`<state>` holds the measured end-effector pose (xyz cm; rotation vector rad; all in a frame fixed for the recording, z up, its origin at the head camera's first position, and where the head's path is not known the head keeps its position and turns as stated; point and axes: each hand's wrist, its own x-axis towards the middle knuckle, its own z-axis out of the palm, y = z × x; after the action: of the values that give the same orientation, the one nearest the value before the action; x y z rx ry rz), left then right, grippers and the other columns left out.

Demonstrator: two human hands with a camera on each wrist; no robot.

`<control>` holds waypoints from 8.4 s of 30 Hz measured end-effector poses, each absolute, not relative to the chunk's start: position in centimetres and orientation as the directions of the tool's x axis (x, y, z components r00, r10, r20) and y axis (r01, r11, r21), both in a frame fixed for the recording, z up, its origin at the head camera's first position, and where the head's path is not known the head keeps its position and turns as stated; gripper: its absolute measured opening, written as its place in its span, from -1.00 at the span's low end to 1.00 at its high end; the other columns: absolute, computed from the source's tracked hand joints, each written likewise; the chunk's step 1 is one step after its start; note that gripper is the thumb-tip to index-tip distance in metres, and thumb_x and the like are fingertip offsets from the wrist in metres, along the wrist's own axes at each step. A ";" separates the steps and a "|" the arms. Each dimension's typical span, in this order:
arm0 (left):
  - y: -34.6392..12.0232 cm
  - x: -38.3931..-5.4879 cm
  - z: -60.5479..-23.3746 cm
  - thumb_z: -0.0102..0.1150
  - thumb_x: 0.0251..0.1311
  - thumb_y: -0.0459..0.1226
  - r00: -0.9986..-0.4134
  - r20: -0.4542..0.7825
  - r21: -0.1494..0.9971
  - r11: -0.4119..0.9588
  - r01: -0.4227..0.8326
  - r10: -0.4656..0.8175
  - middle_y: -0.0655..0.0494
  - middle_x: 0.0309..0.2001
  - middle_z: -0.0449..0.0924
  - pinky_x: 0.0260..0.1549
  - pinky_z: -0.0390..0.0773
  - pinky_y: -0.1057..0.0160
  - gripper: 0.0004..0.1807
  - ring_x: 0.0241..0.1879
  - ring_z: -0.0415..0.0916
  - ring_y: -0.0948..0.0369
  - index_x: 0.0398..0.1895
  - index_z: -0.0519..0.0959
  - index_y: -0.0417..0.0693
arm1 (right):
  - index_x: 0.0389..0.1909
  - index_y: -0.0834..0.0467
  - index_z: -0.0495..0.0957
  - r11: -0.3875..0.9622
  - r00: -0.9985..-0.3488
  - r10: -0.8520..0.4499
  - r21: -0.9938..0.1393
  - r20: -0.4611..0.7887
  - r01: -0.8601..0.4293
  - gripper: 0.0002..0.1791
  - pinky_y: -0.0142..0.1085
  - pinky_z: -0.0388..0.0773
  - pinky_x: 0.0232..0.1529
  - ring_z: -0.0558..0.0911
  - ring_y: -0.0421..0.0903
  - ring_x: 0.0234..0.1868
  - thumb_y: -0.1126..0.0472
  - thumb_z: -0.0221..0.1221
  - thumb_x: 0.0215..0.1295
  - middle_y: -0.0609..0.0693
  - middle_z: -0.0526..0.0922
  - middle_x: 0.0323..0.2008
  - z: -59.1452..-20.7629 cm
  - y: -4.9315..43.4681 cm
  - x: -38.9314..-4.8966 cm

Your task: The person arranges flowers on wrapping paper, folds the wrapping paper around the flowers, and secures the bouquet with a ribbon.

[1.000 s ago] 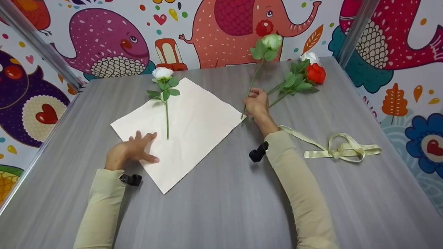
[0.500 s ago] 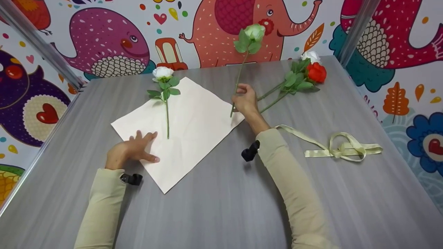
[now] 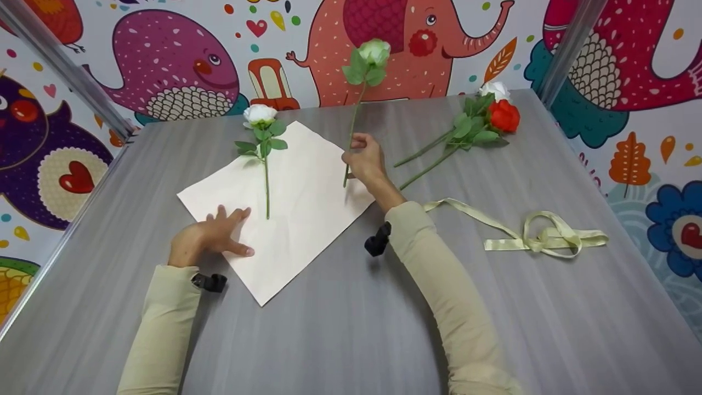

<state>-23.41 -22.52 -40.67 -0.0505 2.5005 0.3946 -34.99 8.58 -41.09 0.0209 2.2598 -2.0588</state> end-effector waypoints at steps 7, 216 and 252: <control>-22.5 -23.4 -40.7 0.40 0.14 0.05 -0.826 -0.562 0.261 0.958 -0.119 0.050 -0.51 0.54 -0.52 0.35 -0.02 -0.51 0.16 0.51 -0.45 -0.48 0.64 -0.16 0.06 | 0.37 0.29 0.31 0.104 -0.994 -0.094 -0.993 -0.060 0.050 -0.38 -0.31 0.68 -0.47 0.49 -0.11 -0.14 0.46 0.04 0.22 -0.01 0.39 -0.04 -41.1 6.7 -34.6; -22.2 -23.1 -40.4 0.45 0.07 0.08 -0.842 -0.536 0.203 0.977 -0.064 0.056 -0.60 0.52 -0.32 0.32 0.14 -0.46 0.16 0.48 -0.23 -0.54 0.61 -0.05 -0.01 | 0.14 0.45 0.47 0.614 -0.916 0.378 -0.705 -0.131 0.355 -0.37 -0.02 0.49 0.21 0.56 0.21 0.03 0.06 0.33 0.22 0.37 0.56 0.12 -43.6 20.9 -34.8; -22.3 -23.0 -40.5 0.45 0.07 0.08 -0.838 -0.543 0.214 0.974 -0.076 0.054 -0.58 0.52 -0.34 0.33 0.12 -0.47 0.15 0.48 -0.26 -0.54 0.61 -0.04 0.00 | 0.09 0.17 0.36 -0.170 -0.795 0.236 -0.829 -0.559 0.533 -0.54 -0.34 0.72 -0.32 0.63 -0.21 -0.53 0.48 0.19 0.18 -0.12 0.53 -0.55 -41.9 23.6 -35.9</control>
<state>-23.03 -22.28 -40.52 -0.0156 2.5457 0.3058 -35.91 23.56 -41.91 0.8907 1.8720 -2.0700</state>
